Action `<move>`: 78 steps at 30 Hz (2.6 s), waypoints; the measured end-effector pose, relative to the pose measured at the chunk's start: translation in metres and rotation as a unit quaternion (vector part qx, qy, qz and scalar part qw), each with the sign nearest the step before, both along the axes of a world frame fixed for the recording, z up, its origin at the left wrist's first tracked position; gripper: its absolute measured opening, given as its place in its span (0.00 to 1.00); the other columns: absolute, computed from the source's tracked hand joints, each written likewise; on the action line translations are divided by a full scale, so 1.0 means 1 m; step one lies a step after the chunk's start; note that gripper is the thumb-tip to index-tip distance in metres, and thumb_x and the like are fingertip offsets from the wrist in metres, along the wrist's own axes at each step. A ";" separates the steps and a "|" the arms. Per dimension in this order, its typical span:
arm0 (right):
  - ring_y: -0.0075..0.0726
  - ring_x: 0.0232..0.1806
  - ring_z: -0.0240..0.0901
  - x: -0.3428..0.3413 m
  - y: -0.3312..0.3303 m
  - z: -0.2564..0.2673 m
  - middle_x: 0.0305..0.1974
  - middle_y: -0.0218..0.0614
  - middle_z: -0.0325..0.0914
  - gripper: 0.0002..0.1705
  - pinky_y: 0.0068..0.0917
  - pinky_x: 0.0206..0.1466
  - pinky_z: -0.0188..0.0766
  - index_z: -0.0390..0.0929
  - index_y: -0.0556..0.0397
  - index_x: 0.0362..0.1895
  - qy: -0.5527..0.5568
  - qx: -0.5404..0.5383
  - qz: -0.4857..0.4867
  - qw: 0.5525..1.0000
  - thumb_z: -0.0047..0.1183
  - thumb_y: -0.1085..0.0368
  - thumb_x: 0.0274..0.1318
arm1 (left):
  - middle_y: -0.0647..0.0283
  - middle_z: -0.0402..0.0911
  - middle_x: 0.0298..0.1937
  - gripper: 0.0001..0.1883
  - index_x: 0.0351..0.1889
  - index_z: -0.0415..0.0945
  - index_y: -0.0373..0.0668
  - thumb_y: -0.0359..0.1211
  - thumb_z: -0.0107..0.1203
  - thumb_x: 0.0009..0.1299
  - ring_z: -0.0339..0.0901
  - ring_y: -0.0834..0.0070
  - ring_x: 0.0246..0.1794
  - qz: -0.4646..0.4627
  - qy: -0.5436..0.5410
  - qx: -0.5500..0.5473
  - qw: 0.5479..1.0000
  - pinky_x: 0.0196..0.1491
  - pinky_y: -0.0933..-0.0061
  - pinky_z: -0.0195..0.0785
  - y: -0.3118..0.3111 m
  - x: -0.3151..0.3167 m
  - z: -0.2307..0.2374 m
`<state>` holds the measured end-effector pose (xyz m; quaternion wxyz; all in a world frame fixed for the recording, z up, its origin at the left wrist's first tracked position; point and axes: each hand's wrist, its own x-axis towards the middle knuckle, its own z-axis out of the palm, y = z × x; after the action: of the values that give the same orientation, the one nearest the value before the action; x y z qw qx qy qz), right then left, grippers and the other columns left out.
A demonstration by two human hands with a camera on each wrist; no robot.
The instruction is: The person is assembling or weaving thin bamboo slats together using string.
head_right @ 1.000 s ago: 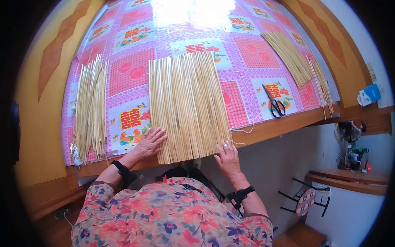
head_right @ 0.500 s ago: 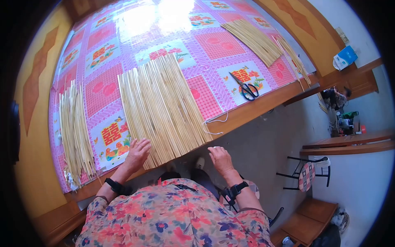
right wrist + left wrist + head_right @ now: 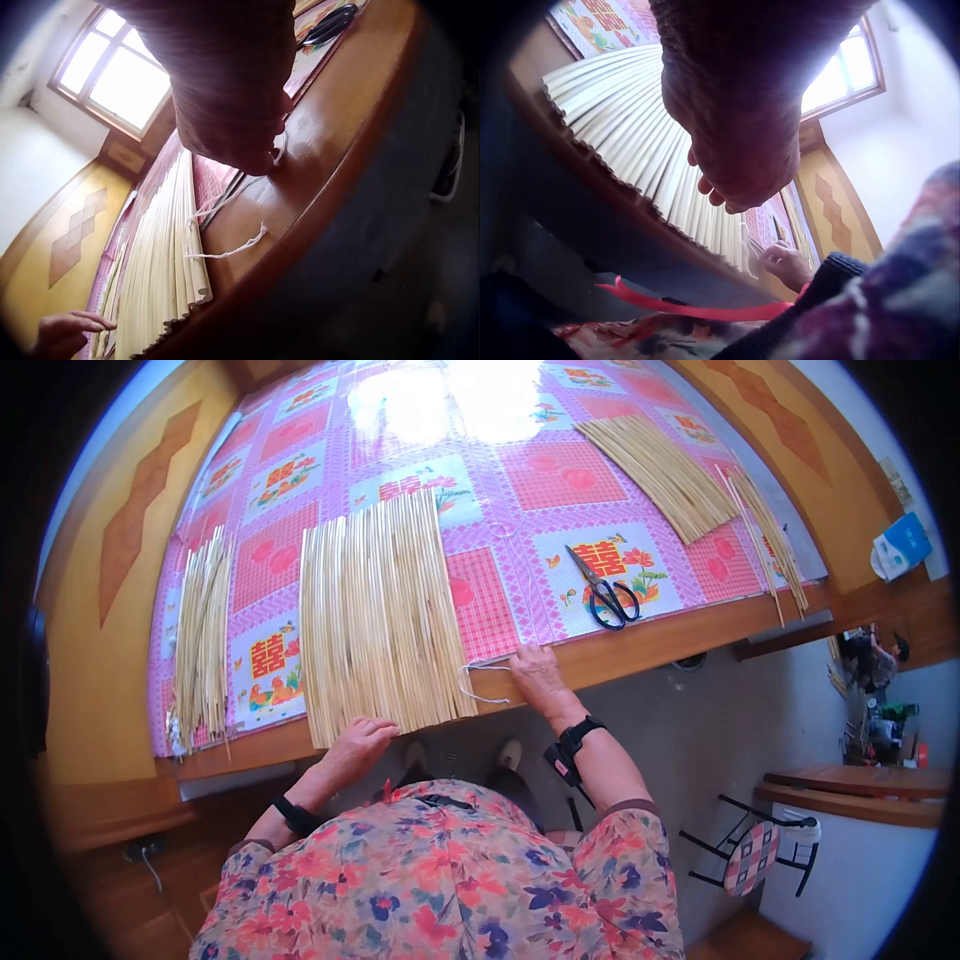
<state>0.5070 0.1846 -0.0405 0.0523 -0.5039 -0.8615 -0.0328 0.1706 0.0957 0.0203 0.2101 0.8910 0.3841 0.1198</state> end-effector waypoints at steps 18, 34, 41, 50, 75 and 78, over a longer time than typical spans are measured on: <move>0.47 0.27 0.72 0.019 0.050 0.120 0.24 0.41 0.70 0.05 0.37 0.29 0.68 0.66 0.51 0.28 0.157 -0.146 0.193 0.958 0.48 0.66 0.48 | 0.61 0.76 0.40 0.17 0.51 0.68 0.38 0.34 0.48 0.66 0.73 0.75 0.42 0.077 -0.238 -0.373 0.893 0.42 0.74 0.66 0.083 0.160 0.010; 0.56 0.33 0.69 0.071 0.124 0.063 0.31 0.49 0.68 0.04 0.44 0.33 0.67 0.65 0.61 0.30 0.085 -0.032 0.104 0.990 0.39 0.72 0.53 | 0.64 0.79 0.27 0.14 0.36 0.74 0.39 0.39 0.45 0.68 0.77 0.77 0.29 0.206 -0.396 -0.479 0.756 0.28 0.79 0.69 0.026 0.138 -0.042; 0.54 0.35 0.71 0.058 0.134 0.056 0.34 0.48 0.70 0.07 0.40 0.34 0.70 0.67 0.59 0.29 0.026 -0.024 0.119 0.992 0.40 0.80 0.43 | 0.64 0.78 0.27 0.13 0.35 0.73 0.39 0.38 0.43 0.67 0.77 0.77 0.26 0.224 -0.361 -0.514 0.745 0.25 0.79 0.68 0.012 0.142 -0.044; 0.51 0.39 0.70 0.050 0.141 0.027 0.34 0.47 0.69 0.07 0.38 0.39 0.69 0.69 0.58 0.28 -0.016 0.015 0.108 0.994 0.42 0.80 0.41 | 0.65 0.77 0.25 0.12 0.33 0.73 0.37 0.36 0.43 0.63 0.76 0.76 0.23 0.179 -0.291 -0.539 0.770 0.24 0.78 0.68 0.017 0.146 -0.050; 0.47 0.33 0.73 0.057 0.101 0.046 0.33 0.39 0.72 0.13 0.38 0.35 0.70 0.73 0.48 0.37 0.082 -0.074 0.057 0.992 0.43 0.75 0.46 | 0.56 0.76 0.30 0.09 0.33 0.76 0.38 0.34 0.51 0.62 0.74 0.62 0.34 0.249 -0.063 -0.224 0.940 0.38 0.69 0.67 -0.015 0.068 -0.002; 0.46 0.34 0.71 0.053 0.090 0.057 0.32 0.39 0.72 0.11 0.38 0.37 0.69 0.74 0.48 0.36 0.114 -0.037 0.087 0.989 0.45 0.73 0.46 | 0.56 0.76 0.32 0.09 0.35 0.75 0.39 0.34 0.51 0.62 0.73 0.62 0.36 0.264 -0.098 -0.199 0.939 0.40 0.68 0.67 -0.014 0.062 -0.003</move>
<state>0.5603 0.2742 0.0168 0.1338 -0.4288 -0.8913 0.0616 0.2321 0.0821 0.0173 0.3809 0.6815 0.5988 0.1787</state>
